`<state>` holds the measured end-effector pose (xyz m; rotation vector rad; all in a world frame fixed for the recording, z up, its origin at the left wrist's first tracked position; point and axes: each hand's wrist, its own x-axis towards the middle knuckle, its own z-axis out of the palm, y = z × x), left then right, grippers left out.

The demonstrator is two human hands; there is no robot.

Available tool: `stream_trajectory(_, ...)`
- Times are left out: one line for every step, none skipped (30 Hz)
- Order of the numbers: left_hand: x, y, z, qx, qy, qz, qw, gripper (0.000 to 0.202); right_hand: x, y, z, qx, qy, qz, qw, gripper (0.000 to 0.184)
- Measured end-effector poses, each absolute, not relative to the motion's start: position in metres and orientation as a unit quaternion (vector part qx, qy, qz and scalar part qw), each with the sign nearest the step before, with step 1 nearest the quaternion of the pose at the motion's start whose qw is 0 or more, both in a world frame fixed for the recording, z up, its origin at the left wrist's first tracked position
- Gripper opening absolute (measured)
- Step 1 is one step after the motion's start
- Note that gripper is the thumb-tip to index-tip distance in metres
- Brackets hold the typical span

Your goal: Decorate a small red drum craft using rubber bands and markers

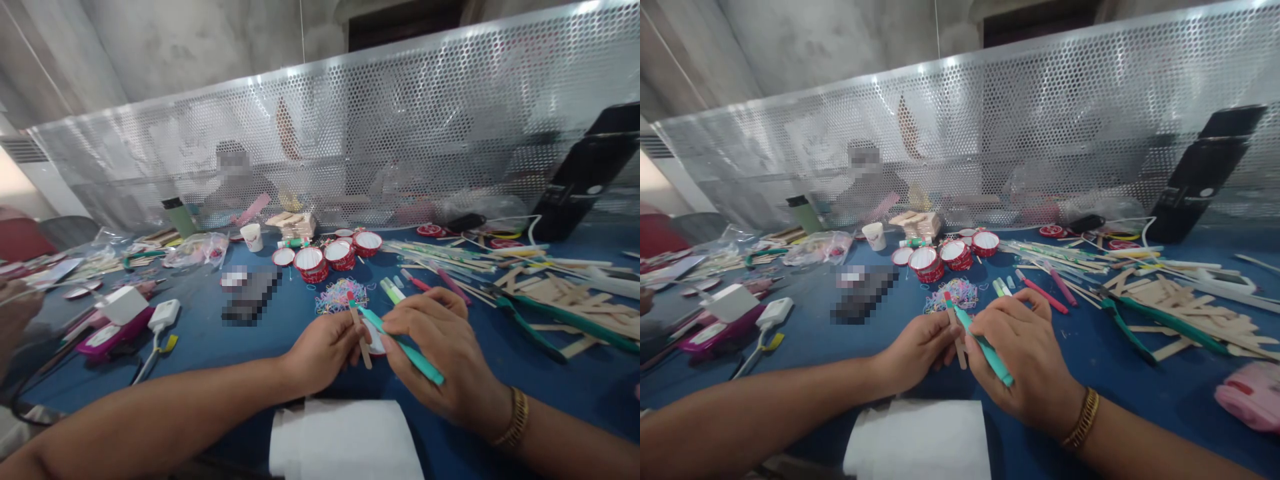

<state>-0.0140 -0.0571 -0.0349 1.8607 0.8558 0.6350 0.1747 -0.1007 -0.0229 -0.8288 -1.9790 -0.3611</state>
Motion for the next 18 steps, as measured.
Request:
stream_trajectory(-0.0138,-0.0569,-0.0357,0.759,0.352,0.261,0.482,0.04,0.1753,-0.1007,-0.0228,-0.338,-0.805,-0.148,0.465,0.005)
stream_trajectory(-0.0137,-0.0568,-0.0363,0.756,0.354,0.263,0.484,0.039,0.1756,-0.1008,-0.0227,-0.337,-0.804,-0.148,0.467,0.005)
stream_trajectory(-0.0135,-0.0567,-0.0366,0.754,0.354,0.264,0.487,0.039,0.1755,-0.1012,-0.0226,-0.335,-0.805,-0.147,0.467,0.005)
stream_trajectory(-0.0134,-0.0567,-0.0366,0.754,0.353,0.265,0.487,0.039,0.1751,-0.1018,-0.0224,-0.333,-0.806,-0.145,0.467,0.005)
stream_trajectory(-0.0134,-0.0568,-0.0362,0.755,0.352,0.265,0.486,0.04,0.1743,-0.1025,-0.0222,-0.333,-0.807,-0.143,0.466,0.005)
stream_trajectory(-0.0134,-0.057,-0.0356,0.757,0.35,0.265,0.483,0.04,0.1734,-0.1031,-0.0221,-0.333,-0.807,-0.142,0.466,0.005)
stream_trajectory(-0.0134,-0.0571,-0.0349,0.76,0.349,0.264,0.48,0.041,0.1724,-0.1036,-0.022,-0.333,-0.808,-0.14,0.465,0.005)
stream_trajectory(-0.0135,-0.0572,-0.0341,0.763,0.348,0.263,0.478,0.041,0.1715,-0.1039,-0.0219,-0.334,-0.808,-0.138,0.465,0.005)
stream_trajectory(-0.0136,-0.0572,-0.0334,0.765,0.347,0.262,0.476,0.041,0.1708,-0.1039,-0.0219,-0.334,-0.808,-0.136,0.466,0.005)
stream_trajectory(-0.0137,-0.0573,-0.033,0.766,0.347,0.261,0.474,0.041,0.1702,-0.1038,-0.022,-0.336,-0.806,-0.135,0.468,0.005)
stream_trajectory(-0.0138,-0.0573,-0.0326,0.767,0.347,0.261,0.473,0.041,0.17,-0.1035,-0.0222,-0.336,-0.806,-0.135,0.469,0.005)
stream_trajectory(-0.0138,-0.0573,-0.0325,0.767,0.347,0.261,0.472,0.04,0.1699,-0.1031,-0.0223,-0.337,-0.805,-0.135,0.469,0.005)
stream_trajectory(-0.0139,-0.0573,-0.0325,0.767,0.347,0.261,0.472,0.04,0.17,-0.1027,-0.0225,-0.338,-0.805,-0.135,0.469,0.005)
stream_trajectory(-0.0139,-0.0574,-0.0324,0.767,0.347,0.261,0.472,0.04,0.1702,-0.1024,-0.0227,-0.339,-0.805,-0.135,0.469,0.005)
stream_trajectory(-0.0139,-0.0576,-0.0324,0.767,0.347,0.26,0.473,0.04,0.1704,-0.1022,-0.0229,-0.339,-0.805,-0.136,0.468,0.005)
stream_trajectory(-0.0139,-0.0579,-0.0324,0.767,0.346,0.26,0.474,0.04,0.1705,-0.1021,-0.023,-0.338,-0.806,-0.135,0.467,0.004)
stream_trajectory(-0.0139,-0.0581,-0.0324,0.767,0.346,0.26,0.474,0.04,0.1705,-0.1022,-0.0231,-0.337,-0.806,-0.134,0.467,0.004)
stream_trajectory(-0.0139,-0.0584,-0.0324,0.767,0.347,0.26,0.473,0.04,0.1704,-0.1023,-0.0232,-0.337,-0.807,-0.132,0.467,0.004)
